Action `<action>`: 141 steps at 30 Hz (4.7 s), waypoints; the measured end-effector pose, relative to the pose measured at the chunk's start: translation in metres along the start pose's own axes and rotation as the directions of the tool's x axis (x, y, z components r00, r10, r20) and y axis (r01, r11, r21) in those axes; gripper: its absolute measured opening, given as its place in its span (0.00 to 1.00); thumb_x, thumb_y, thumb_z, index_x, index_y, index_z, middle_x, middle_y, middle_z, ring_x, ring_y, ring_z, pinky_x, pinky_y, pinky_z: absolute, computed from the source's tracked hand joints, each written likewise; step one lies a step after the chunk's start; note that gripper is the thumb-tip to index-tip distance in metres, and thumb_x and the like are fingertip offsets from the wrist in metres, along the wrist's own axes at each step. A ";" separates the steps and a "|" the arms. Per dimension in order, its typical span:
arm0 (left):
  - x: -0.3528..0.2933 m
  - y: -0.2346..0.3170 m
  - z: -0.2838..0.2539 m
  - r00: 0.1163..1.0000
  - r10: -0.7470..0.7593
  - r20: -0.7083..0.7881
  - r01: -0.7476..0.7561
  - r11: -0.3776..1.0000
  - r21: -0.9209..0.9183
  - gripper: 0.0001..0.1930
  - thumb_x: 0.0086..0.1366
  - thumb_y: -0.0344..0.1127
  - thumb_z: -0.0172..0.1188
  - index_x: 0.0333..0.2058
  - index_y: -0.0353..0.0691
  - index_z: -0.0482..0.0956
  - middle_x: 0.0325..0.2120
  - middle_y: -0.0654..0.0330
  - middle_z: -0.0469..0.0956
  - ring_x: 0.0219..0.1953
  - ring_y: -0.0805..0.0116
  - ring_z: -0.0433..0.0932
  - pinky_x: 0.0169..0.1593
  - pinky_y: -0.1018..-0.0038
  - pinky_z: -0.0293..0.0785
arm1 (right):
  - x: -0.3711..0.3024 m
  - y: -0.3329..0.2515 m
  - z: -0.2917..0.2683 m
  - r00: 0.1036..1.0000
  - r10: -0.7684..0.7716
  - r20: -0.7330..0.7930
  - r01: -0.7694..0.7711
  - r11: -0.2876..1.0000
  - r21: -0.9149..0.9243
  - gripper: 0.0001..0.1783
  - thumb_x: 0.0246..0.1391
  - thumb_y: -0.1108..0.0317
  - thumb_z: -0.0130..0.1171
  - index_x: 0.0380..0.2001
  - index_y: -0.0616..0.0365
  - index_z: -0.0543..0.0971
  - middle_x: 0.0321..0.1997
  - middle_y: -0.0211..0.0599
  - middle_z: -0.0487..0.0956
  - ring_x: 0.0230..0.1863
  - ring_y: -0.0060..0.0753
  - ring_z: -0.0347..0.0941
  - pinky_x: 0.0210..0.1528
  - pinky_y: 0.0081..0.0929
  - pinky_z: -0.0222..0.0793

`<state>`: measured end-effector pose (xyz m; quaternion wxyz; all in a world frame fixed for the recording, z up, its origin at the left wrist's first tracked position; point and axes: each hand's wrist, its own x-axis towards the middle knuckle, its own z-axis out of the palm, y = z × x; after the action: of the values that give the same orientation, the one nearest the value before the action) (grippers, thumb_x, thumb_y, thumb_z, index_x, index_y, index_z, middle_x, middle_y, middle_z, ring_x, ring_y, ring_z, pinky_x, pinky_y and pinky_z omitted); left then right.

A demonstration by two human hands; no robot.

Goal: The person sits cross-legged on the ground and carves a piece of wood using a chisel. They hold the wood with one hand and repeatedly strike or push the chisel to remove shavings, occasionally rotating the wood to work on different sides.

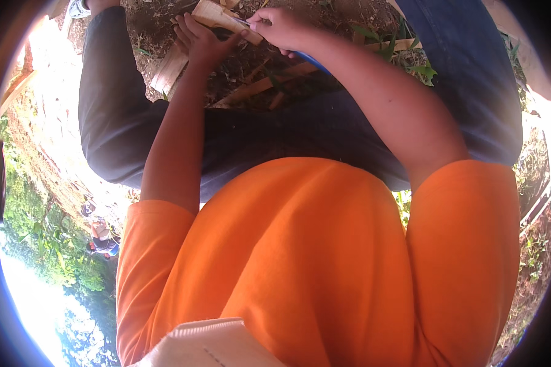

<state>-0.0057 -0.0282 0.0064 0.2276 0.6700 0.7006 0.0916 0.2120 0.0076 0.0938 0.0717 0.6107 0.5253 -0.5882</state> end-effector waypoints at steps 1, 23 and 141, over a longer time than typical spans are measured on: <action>0.000 -0.001 -0.003 1.000 0.019 -0.023 -0.019 1.000 -0.022 0.80 0.41 0.77 0.73 0.72 0.24 0.35 0.74 0.31 0.37 0.76 0.28 0.34 0.73 0.36 0.36 | 0.022 0.008 0.006 0.964 -0.184 -0.192 0.198 0.978 0.058 0.18 0.65 0.56 0.61 0.56 0.41 0.77 0.26 0.33 0.80 0.22 0.31 0.79 0.25 0.34 0.77; 0.012 0.012 -0.021 0.962 -0.241 0.126 0.231 0.969 0.091 0.75 0.41 0.74 0.77 0.75 0.36 0.43 0.75 0.42 0.44 0.77 0.32 0.40 0.74 0.38 0.48 | 0.095 -0.036 -0.081 0.921 -0.348 -0.176 0.057 0.565 -0.823 0.43 0.45 0.64 0.78 0.65 0.35 0.68 0.53 0.46 0.84 0.55 0.55 0.80 0.54 0.48 0.76; 0.010 0.013 -0.065 0.941 -0.266 0.212 0.261 0.964 0.050 0.85 0.34 0.70 0.80 0.74 0.30 0.29 0.76 0.38 0.36 0.79 0.39 0.35 0.76 0.43 0.44 | 0.039 -0.085 0.018 0.999 -0.013 0.045 0.023 0.970 -0.242 0.14 0.68 0.63 0.50 0.52 0.47 0.81 0.21 0.41 0.80 0.14 0.36 0.75 0.16 0.38 0.73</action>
<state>-0.0232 -0.0061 0.0672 0.3057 0.5786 0.7559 -0.0206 0.1296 0.0542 0.1023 0.1515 0.5799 0.5971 -0.5332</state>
